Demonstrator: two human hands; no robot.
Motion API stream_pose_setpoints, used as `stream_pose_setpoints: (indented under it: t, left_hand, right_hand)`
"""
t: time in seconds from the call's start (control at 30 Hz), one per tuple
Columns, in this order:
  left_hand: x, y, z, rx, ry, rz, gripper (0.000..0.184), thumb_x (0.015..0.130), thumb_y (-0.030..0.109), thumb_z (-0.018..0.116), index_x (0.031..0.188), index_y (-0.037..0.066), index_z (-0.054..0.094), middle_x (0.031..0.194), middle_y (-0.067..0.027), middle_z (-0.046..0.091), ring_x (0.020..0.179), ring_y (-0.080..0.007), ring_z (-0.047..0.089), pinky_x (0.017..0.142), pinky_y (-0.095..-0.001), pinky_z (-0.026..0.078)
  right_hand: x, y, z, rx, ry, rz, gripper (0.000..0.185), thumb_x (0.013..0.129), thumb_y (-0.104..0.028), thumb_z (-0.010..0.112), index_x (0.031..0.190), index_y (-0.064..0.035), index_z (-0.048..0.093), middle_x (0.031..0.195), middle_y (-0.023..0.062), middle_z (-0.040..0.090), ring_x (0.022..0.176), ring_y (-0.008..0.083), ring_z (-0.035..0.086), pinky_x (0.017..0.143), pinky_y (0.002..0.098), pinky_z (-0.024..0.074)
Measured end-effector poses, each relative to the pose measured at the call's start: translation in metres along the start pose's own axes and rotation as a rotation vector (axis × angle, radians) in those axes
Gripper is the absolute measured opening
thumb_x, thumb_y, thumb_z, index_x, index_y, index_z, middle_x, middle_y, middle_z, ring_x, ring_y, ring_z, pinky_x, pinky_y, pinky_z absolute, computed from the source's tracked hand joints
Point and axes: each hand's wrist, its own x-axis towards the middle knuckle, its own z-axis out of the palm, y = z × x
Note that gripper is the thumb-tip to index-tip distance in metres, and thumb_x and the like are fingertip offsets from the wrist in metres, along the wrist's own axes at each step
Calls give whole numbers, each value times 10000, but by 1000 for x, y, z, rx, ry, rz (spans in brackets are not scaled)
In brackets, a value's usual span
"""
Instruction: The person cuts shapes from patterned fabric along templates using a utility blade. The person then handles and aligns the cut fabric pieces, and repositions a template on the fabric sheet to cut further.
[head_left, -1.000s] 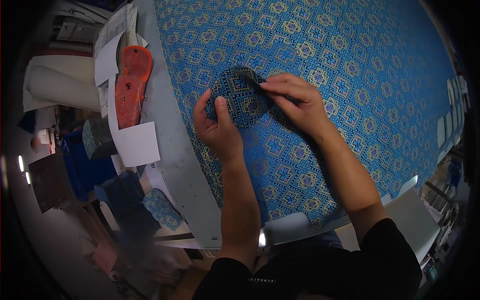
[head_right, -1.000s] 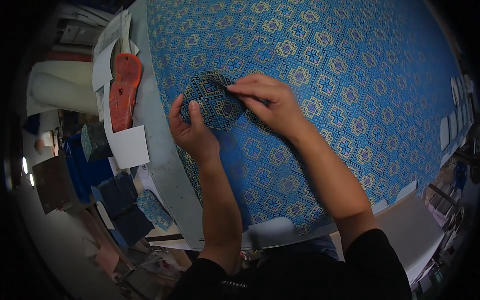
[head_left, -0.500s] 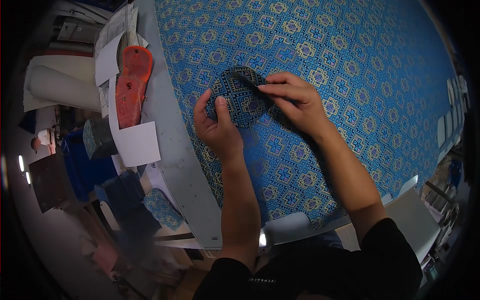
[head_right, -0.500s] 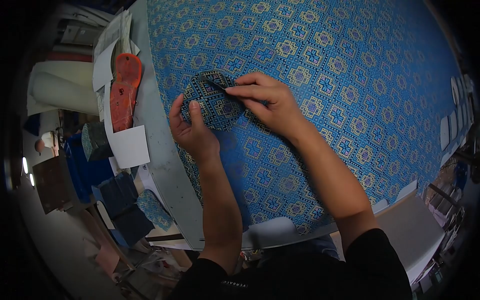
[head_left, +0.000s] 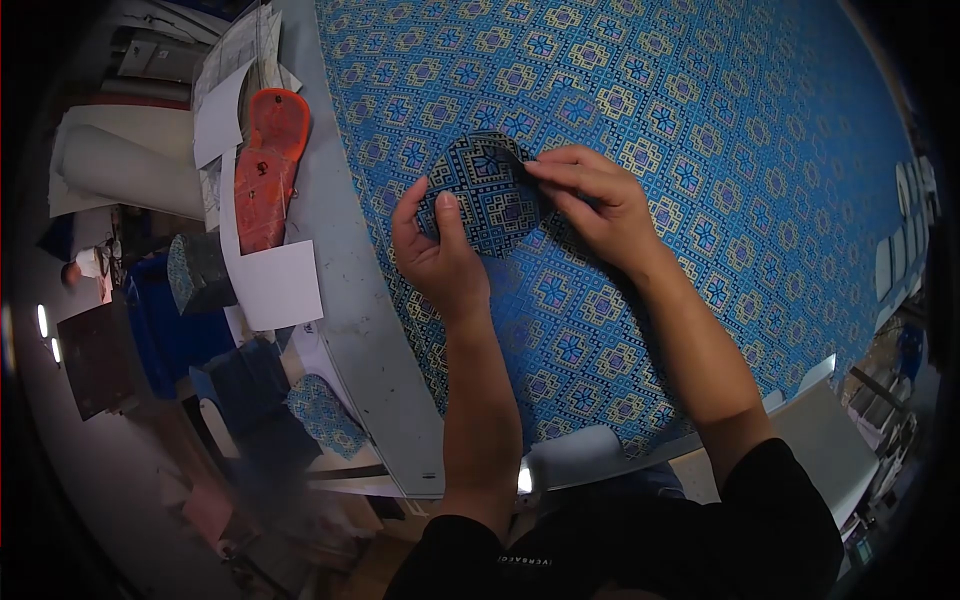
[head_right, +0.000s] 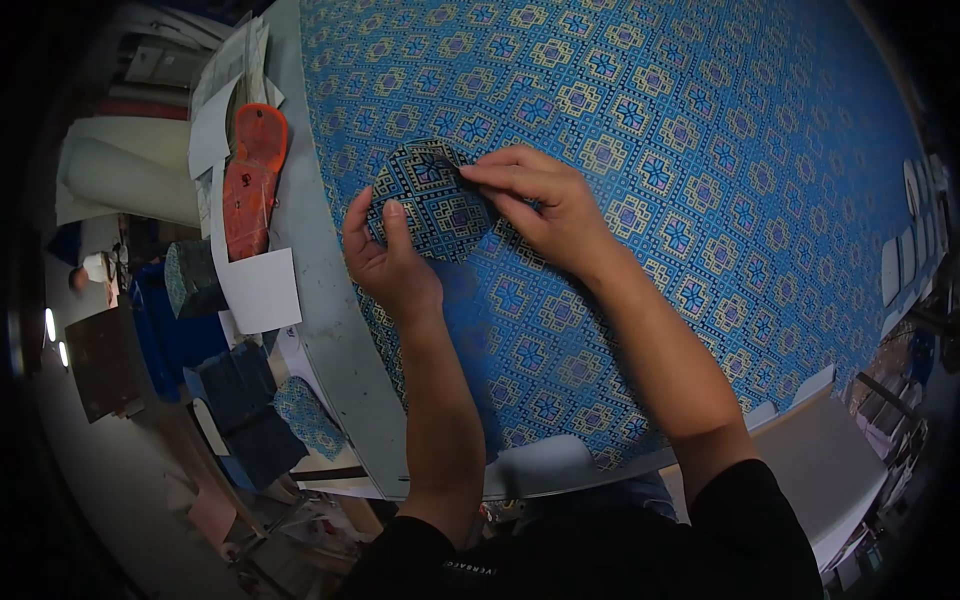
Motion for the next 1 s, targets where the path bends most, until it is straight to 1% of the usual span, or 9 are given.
stream_pose_setpoints:
  t: [0.5,0.6,0.67,0.7,0.73,0.8,0.83,0.9,1.0]
  left_hand:
    - [1,3,0,34,-14,25,298,985,74,673,1272,5,632,1147,-91,681,931,-110,663,817,-224,551]
    - [8,2,-8,-25,42,-8,301,976,53,673,1268,0,629,1163,-104,673,955,-122,662,835,-237,553]
    - [19,-3,-21,-73,98,-36,306,968,41,676,1266,-6,624,1183,-114,664,979,-133,660,849,-245,555]
    - [24,-6,-29,-153,124,-103,312,959,33,681,1261,-13,619,1205,-122,652,1003,-145,653,864,-251,551]
    - [28,-9,-36,-233,150,-170,318,950,26,687,1256,-19,614,1227,-131,639,1028,-156,647,878,-257,547]
    - [32,-13,-43,-190,147,-152,336,943,26,693,1263,-25,601,1239,-134,630,1042,-166,640,895,-264,541]
    - [32,-16,-45,-146,140,-132,355,937,26,700,1269,-31,589,1252,-138,620,1057,-176,633,912,-270,534]
    - [31,-17,-46,-66,116,-144,373,934,25,701,1283,-31,580,1241,-136,624,1057,-178,633,917,-276,531]
    - [33,-21,-47,22,96,-165,407,930,24,703,1307,-35,563,1229,-138,632,1059,-184,636,919,-290,530]
  right_hand:
    - [0,3,-2,-39,15,8,336,907,12,694,1233,-61,725,1142,120,726,1037,237,705,891,313,564]
    - [-1,9,-6,2,18,66,403,911,-8,694,1308,-70,671,1153,125,722,1053,235,702,894,311,565]
    - [3,17,-16,-187,214,153,463,918,-46,697,1371,-63,607,1171,128,718,1042,248,708,894,326,568]
    - [5,22,-26,-254,141,240,584,896,-154,757,1427,-41,542,1300,165,660,1198,315,637,1018,412,512]
    - [2,23,-26,-256,135,241,584,896,-154,757,1427,-41,542,1300,165,660,1198,315,637,1018,412,512]
    - [-1,18,-23,-745,77,141,726,854,-261,812,1463,-26,494,1427,203,566,1366,386,486,1152,511,365]
    - [-2,19,-22,-746,70,144,726,854,-261,812,1463,-26,494,1427,203,566,1366,386,486,1152,511,365]
    - [-5,24,-17,-881,84,122,855,806,-325,852,1498,-29,446,1487,225,497,1440,418,366,1199,551,251]
    - [-2,18,-18,-787,44,218,857,793,-286,862,1503,-49,445,1469,208,522,1416,416,399,1188,555,264]
